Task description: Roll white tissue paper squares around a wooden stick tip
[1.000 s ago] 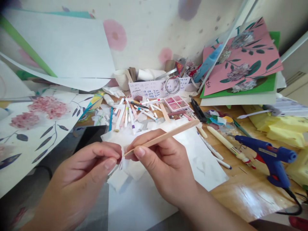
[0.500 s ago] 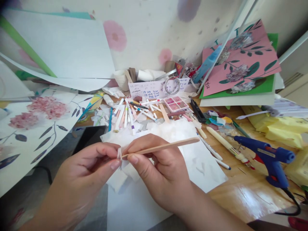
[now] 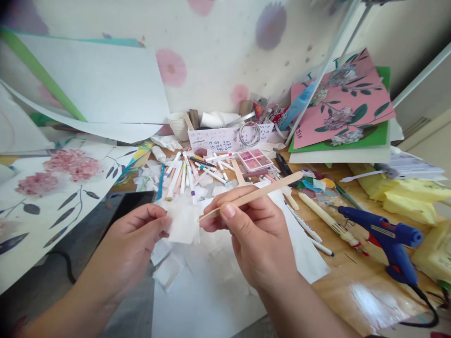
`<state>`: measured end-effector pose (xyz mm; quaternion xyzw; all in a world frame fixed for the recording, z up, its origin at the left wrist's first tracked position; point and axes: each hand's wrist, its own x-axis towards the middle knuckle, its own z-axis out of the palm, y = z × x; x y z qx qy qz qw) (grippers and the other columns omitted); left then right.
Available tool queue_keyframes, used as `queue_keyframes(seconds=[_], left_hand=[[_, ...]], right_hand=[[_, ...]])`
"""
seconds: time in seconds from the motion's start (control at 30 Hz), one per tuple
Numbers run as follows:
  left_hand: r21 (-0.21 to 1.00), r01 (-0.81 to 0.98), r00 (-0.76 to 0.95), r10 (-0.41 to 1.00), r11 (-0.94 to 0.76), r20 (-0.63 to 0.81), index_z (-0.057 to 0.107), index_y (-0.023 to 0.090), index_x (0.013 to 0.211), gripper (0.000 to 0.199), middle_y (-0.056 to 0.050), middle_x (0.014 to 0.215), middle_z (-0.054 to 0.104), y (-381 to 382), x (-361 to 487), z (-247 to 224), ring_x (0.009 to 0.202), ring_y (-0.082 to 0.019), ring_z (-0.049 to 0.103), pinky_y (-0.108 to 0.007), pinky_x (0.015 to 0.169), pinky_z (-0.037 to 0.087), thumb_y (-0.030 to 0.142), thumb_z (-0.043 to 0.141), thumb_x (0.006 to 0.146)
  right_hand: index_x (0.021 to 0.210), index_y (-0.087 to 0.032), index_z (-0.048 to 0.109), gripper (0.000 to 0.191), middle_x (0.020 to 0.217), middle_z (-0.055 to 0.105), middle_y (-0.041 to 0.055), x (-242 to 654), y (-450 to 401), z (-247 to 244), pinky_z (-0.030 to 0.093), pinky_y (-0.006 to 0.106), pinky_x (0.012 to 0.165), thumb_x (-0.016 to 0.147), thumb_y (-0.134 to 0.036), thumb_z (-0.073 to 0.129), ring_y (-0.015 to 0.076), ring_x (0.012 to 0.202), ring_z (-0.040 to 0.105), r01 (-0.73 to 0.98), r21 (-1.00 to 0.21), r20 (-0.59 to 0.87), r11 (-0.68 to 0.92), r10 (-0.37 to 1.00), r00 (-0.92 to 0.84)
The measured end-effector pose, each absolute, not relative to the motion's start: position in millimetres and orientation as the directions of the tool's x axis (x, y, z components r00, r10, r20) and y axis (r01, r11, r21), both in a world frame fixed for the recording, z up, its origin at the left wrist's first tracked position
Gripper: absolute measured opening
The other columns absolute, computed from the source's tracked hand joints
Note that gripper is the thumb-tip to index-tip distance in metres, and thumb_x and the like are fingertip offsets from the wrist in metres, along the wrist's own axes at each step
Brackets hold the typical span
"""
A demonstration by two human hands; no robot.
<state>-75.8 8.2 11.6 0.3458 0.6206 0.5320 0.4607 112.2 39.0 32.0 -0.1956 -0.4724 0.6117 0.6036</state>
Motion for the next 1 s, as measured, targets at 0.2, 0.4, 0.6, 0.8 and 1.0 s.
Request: queue_keyframes(seconds=[0.2,0.4,0.6,0.8,1.0], left_hand=[[0.975,0.058,-0.339,0.923,0.216,-0.184,0.068,0.021,0.084,0.018,0.003,0.070,0.061,4.2,-75.2,15.0,0.060,-0.014,0.052,-0.023,0.052,0.038,0.033,0.076,0.073],[0.949,0.299,-0.274,0.943,-0.102,0.187,0.065,0.026,0.079,0.007,0.003,0.079,0.064,-18.8,-69.9,32.3,0.073,-0.016,0.058,-0.025,0.066,0.045,0.028,0.063,0.086],[0.966,0.250,-0.098,0.990,-0.069,0.096,0.065,0.025,0.076,0.006,0.003,0.070,0.067,-20.5,-65.0,40.0,0.061,-0.015,0.059,-0.025,0.056,0.045,0.024,0.064,0.082],[0.973,0.228,-0.110,0.991,-0.046,0.073,0.065,0.028,0.078,0.008,0.003,0.073,0.067,-20.4,-62.4,37.9,0.067,-0.016,0.063,-0.027,0.063,0.049,0.021,0.068,0.077],[0.985,0.174,-0.094,0.995,-0.019,0.036,0.063,0.030,0.079,0.010,0.004,0.077,0.067,-23.3,-62.5,34.1,0.075,-0.018,0.065,-0.028,0.069,0.051,0.023,0.070,0.078]], right_hand=[[0.083,-0.019,0.075,0.006,0.079,0.073,0.0017,112.4,38.3,31.9,0.059,0.020,0.062,0.087,-0.022,0.071,0.0115,0.065,0.071,-0.534,-0.823,0.336,0.193,0.923,-0.185],[0.094,-0.020,0.074,0.008,0.086,0.072,0.0020,110.2,31.4,22.7,0.059,0.024,0.071,0.093,-0.019,0.066,0.0122,0.076,0.069,-0.434,-0.871,0.372,0.229,0.885,-0.280],[0.098,-0.020,0.073,0.010,0.089,0.070,0.0027,106.4,25.4,22.4,0.057,0.026,0.075,0.094,-0.017,0.064,0.0127,0.080,0.068,-0.433,-0.876,0.377,0.213,0.863,-0.338],[0.100,-0.020,0.073,0.011,0.089,0.071,0.0032,107.1,22.9,23.4,0.055,0.027,0.074,0.095,-0.018,0.064,0.0136,0.080,0.066,-0.439,-0.874,0.378,0.208,0.859,-0.346],[0.101,-0.022,0.073,0.011,0.091,0.071,0.0032,107.0,21.4,23.5,0.053,0.030,0.074,0.095,-0.019,0.064,0.0155,0.082,0.067,-0.435,-0.877,0.372,0.206,0.863,-0.342]])
